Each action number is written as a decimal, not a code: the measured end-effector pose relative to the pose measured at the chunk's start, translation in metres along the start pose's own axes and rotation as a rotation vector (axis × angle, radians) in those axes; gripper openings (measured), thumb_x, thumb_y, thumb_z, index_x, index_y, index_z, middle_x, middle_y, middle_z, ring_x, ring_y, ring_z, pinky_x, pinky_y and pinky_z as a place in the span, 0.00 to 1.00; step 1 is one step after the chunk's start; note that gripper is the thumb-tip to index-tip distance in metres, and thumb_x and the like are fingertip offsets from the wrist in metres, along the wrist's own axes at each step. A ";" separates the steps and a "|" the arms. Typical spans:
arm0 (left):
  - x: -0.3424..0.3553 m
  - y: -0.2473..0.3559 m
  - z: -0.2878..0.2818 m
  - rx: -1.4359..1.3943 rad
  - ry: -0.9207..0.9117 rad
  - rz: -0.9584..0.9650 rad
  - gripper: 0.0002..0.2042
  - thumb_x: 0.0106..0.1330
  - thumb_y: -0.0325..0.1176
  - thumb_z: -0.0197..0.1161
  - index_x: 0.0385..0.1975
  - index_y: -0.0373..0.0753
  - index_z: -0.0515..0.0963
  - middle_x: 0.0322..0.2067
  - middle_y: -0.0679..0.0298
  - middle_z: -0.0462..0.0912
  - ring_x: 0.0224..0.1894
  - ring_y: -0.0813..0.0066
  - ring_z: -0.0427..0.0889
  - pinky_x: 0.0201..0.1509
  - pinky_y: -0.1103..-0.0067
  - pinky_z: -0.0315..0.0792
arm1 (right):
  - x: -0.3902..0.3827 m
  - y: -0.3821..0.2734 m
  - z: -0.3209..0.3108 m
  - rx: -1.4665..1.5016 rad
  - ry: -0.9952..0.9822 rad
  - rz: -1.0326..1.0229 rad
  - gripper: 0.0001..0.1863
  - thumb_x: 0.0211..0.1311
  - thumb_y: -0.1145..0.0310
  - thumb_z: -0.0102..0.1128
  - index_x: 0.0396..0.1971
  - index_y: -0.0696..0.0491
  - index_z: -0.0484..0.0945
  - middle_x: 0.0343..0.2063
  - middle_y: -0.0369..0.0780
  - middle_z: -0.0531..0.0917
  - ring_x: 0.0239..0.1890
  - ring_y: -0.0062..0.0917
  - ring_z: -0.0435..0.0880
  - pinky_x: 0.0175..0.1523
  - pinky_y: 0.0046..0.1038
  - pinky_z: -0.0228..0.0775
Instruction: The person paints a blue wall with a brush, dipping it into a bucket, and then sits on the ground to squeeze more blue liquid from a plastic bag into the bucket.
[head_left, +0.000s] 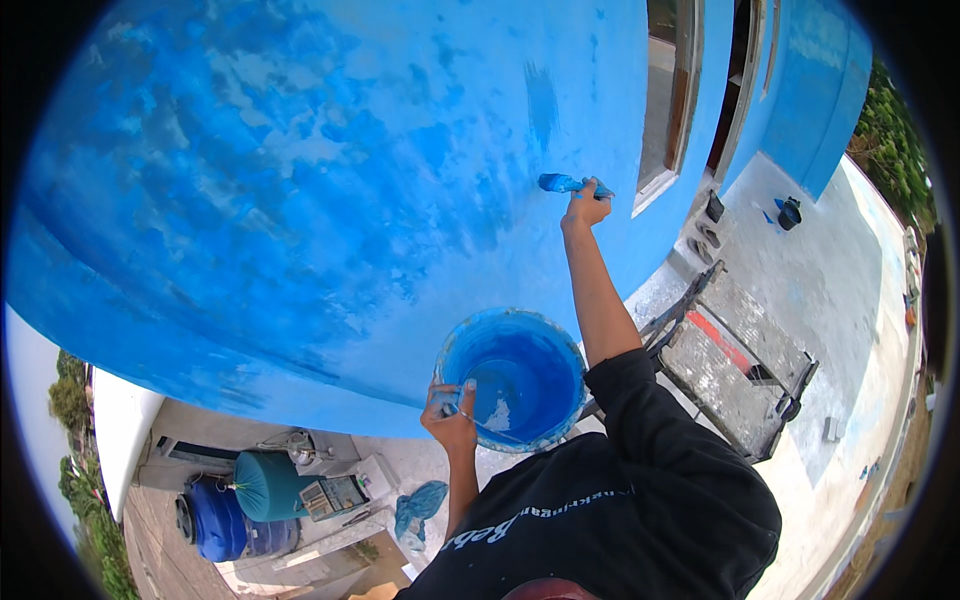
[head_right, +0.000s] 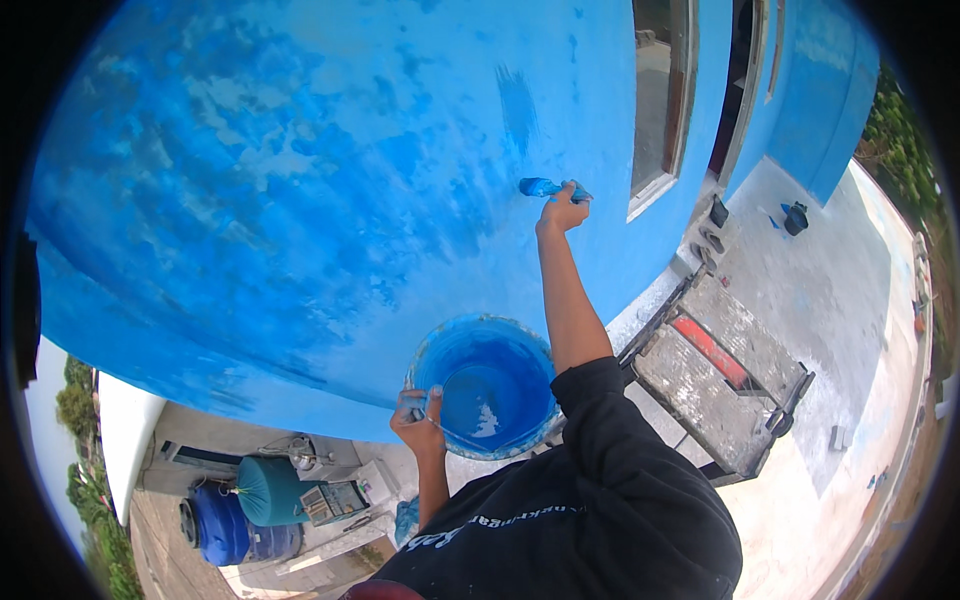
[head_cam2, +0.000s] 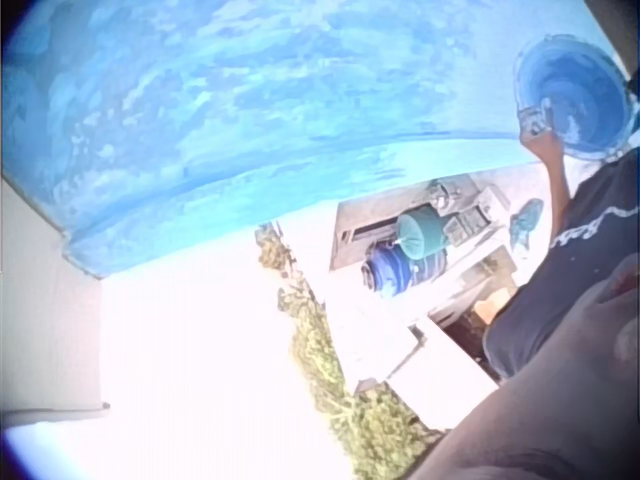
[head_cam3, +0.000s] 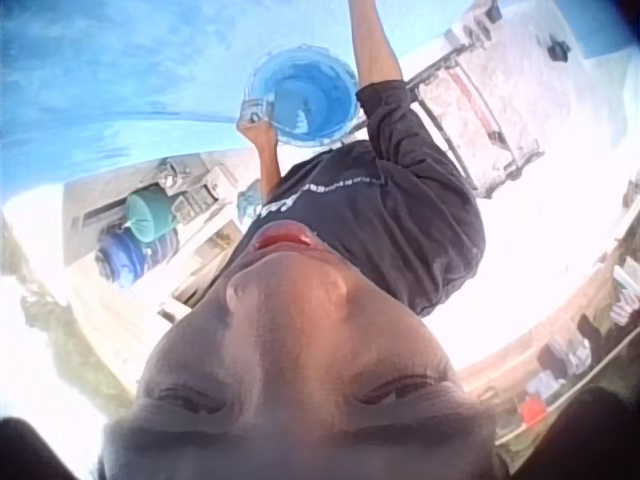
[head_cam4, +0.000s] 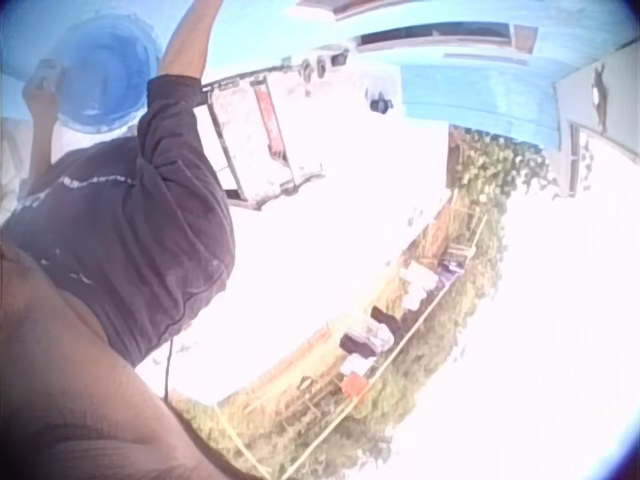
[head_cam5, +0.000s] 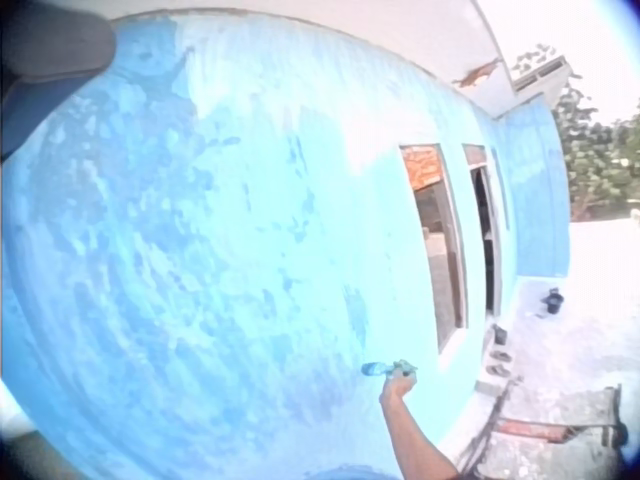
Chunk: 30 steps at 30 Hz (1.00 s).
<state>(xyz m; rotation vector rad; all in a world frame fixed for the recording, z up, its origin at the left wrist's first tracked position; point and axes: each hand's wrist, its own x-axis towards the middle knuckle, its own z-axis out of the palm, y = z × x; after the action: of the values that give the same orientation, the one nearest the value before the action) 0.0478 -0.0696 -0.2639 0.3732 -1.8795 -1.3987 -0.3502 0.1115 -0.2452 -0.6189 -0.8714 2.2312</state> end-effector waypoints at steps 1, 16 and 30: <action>0.000 0.000 -0.001 0.022 0.001 0.017 0.16 0.57 0.33 0.75 0.18 0.33 0.73 0.28 0.69 0.75 0.23 0.87 0.63 0.27 0.83 0.56 | 0.000 -0.004 0.008 0.020 -0.027 -0.020 0.11 0.68 0.70 0.55 0.44 0.63 0.75 0.42 0.46 0.81 0.43 0.29 0.82 0.40 0.31 0.77; -0.010 -0.002 -0.010 -0.016 0.072 -0.060 0.17 0.56 0.32 0.75 0.16 0.34 0.73 0.26 0.69 0.74 0.24 0.86 0.63 0.28 0.83 0.56 | -0.022 -0.038 0.042 0.317 -0.146 0.072 0.16 0.69 0.71 0.54 0.50 0.66 0.70 0.47 0.51 0.77 0.47 0.37 0.81 0.51 0.36 0.83; -0.010 -0.001 -0.020 -0.001 0.088 -0.092 0.17 0.57 0.34 0.76 0.17 0.33 0.73 0.26 0.70 0.74 0.22 0.86 0.64 0.26 0.83 0.57 | -0.049 -0.082 0.066 0.397 -0.286 0.103 0.15 0.68 0.73 0.54 0.51 0.64 0.72 0.47 0.48 0.77 0.50 0.36 0.80 0.53 0.38 0.81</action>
<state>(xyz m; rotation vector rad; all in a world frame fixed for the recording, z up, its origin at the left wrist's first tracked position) 0.0683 -0.0775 -0.2659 0.5187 -1.8108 -1.4203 -0.3251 0.0957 -0.1328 -0.1644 -0.5097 2.5315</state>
